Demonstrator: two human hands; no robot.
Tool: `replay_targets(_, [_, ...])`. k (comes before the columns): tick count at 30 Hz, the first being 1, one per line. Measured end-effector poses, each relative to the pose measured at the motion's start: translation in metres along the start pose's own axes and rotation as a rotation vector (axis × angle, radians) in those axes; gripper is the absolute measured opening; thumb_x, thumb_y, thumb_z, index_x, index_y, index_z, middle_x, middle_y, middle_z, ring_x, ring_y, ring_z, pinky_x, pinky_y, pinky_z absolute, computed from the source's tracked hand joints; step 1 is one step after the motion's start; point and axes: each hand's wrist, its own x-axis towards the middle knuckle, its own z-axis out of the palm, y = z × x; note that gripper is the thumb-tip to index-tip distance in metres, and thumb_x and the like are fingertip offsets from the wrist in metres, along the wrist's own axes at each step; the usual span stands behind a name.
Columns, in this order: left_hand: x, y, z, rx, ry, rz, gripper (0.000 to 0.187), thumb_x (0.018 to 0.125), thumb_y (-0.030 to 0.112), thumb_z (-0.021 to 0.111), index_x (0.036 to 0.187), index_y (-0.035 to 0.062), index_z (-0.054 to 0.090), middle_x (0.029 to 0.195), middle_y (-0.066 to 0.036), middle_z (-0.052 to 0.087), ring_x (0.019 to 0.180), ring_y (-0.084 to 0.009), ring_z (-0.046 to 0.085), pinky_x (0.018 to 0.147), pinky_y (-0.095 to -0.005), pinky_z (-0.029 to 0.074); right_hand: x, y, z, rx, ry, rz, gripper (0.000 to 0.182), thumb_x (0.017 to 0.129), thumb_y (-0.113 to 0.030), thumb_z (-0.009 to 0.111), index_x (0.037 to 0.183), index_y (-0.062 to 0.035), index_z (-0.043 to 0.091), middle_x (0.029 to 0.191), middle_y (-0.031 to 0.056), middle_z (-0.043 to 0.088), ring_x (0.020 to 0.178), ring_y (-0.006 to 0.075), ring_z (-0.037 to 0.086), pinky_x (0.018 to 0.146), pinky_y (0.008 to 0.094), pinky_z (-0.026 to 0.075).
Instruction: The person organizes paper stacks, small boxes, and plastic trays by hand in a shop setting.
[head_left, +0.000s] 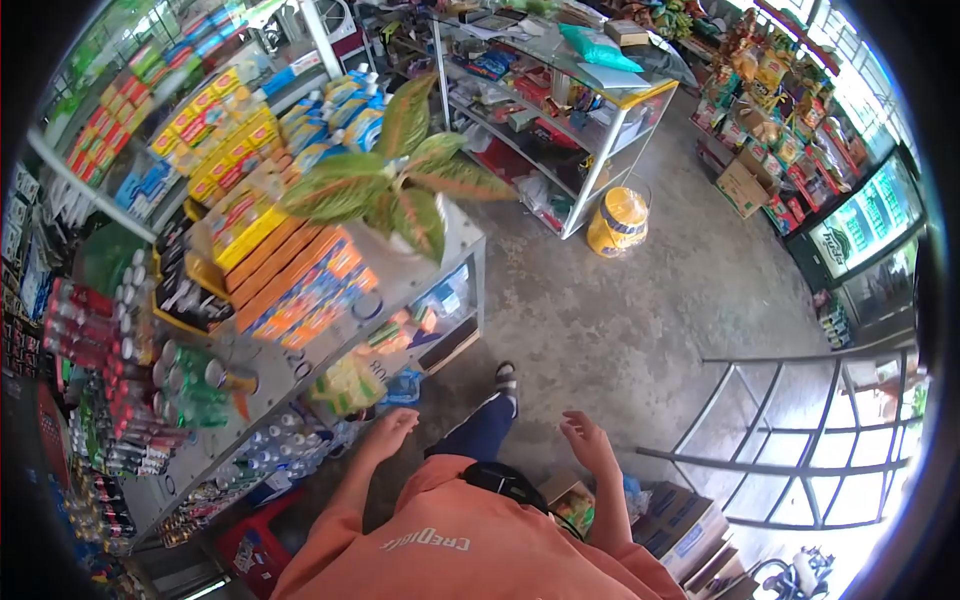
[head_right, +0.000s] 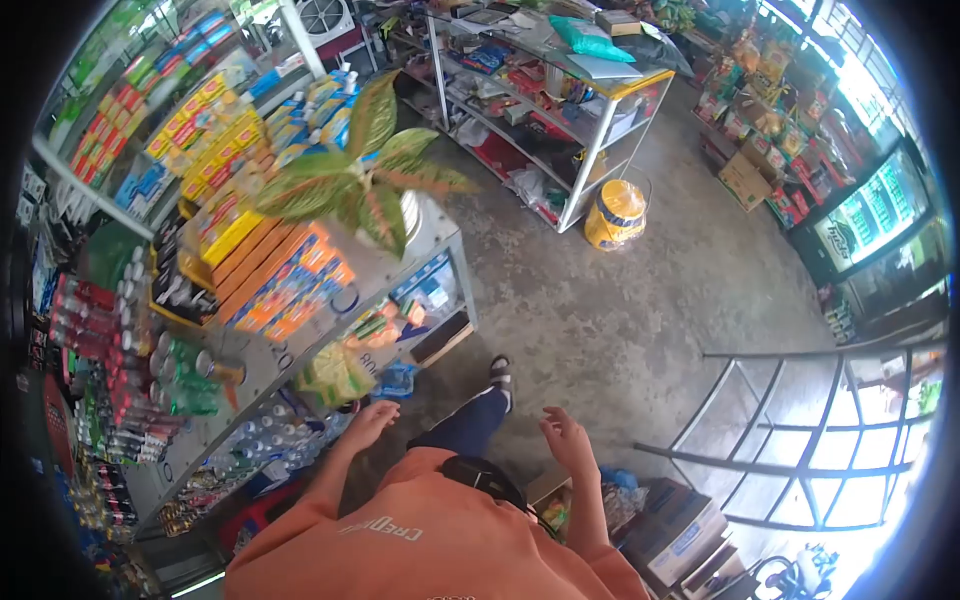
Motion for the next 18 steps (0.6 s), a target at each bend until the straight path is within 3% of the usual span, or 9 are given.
replay_targets(4, [0.122, 0.030, 0.045, -0.116, -0.042, -0.006, 0.029, 0.104, 0.029, 0.056, 0.119, 0.0051, 0.064, 0.110, -0.010, 0.069, 0.099, -0.0173, 0.067, 0.087, -0.0315, 0.053, 0.102, 0.000, -0.050, -0.068, -0.008, -0.014, 0.037, 0.095, -0.026, 0.064, 0.125, -0.0046, 0.062, 0.105, 0.0183, 0.072, 0.099, 0.0311, 0.071, 0.085, 0.0403, 0.055])
replay_targets(7, [0.212, 0.084, 0.102, -0.171, -0.148, 0.001, 0.032, 0.104, 0.029, 0.056, 0.122, 0.0039, 0.063, 0.113, -0.011, 0.069, 0.103, -0.0179, 0.066, 0.089, -0.0321, 0.052, 0.177, -0.036, -0.100, -0.207, 0.016, -0.026, 0.034, 0.096, -0.025, 0.064, 0.124, -0.0067, 0.063, 0.105, 0.0180, 0.072, 0.098, 0.0302, 0.071, 0.084, 0.0397, 0.055])
replay_targets(9, [0.254, 0.143, 0.128, -0.223, -0.224, 0.064, 0.034, 0.104, 0.029, 0.056, 0.125, 0.0026, 0.061, 0.114, -0.011, 0.069, 0.105, -0.0185, 0.065, 0.091, -0.0325, 0.052, 0.221, -0.045, -0.136, -0.106, 0.032, -0.028, 0.034, 0.096, -0.025, 0.064, 0.124, -0.0056, 0.063, 0.106, 0.0177, 0.071, 0.096, 0.0293, 0.071, 0.084, 0.0392, 0.056])
replay_targets(13, [0.294, 0.245, 0.138, -0.276, -0.164, 0.132, 0.035, 0.106, 0.028, 0.053, 0.129, 0.0029, 0.059, 0.116, -0.011, 0.067, 0.111, -0.0190, 0.064, 0.096, -0.0318, 0.049, 0.286, -0.077, -0.182, -0.132, -0.032, -0.041, 0.033, 0.096, -0.024, 0.064, 0.124, -0.0053, 0.064, 0.104, 0.0172, 0.072, 0.097, 0.0287, 0.071, 0.084, 0.0390, 0.056])
replay_targets(18, [0.340, 0.309, 0.150, -0.398, -0.036, 0.036, 0.036, 0.107, 0.028, 0.051, 0.129, 0.0014, 0.059, 0.118, -0.011, 0.067, 0.112, -0.0202, 0.064, 0.098, -0.0316, 0.048, 0.373, -0.091, -0.234, -0.191, -0.116, -0.087, 0.033, 0.096, -0.022, 0.065, 0.123, -0.0035, 0.064, 0.103, 0.0190, 0.072, 0.098, 0.0287, 0.071, 0.086, 0.0379, 0.055])
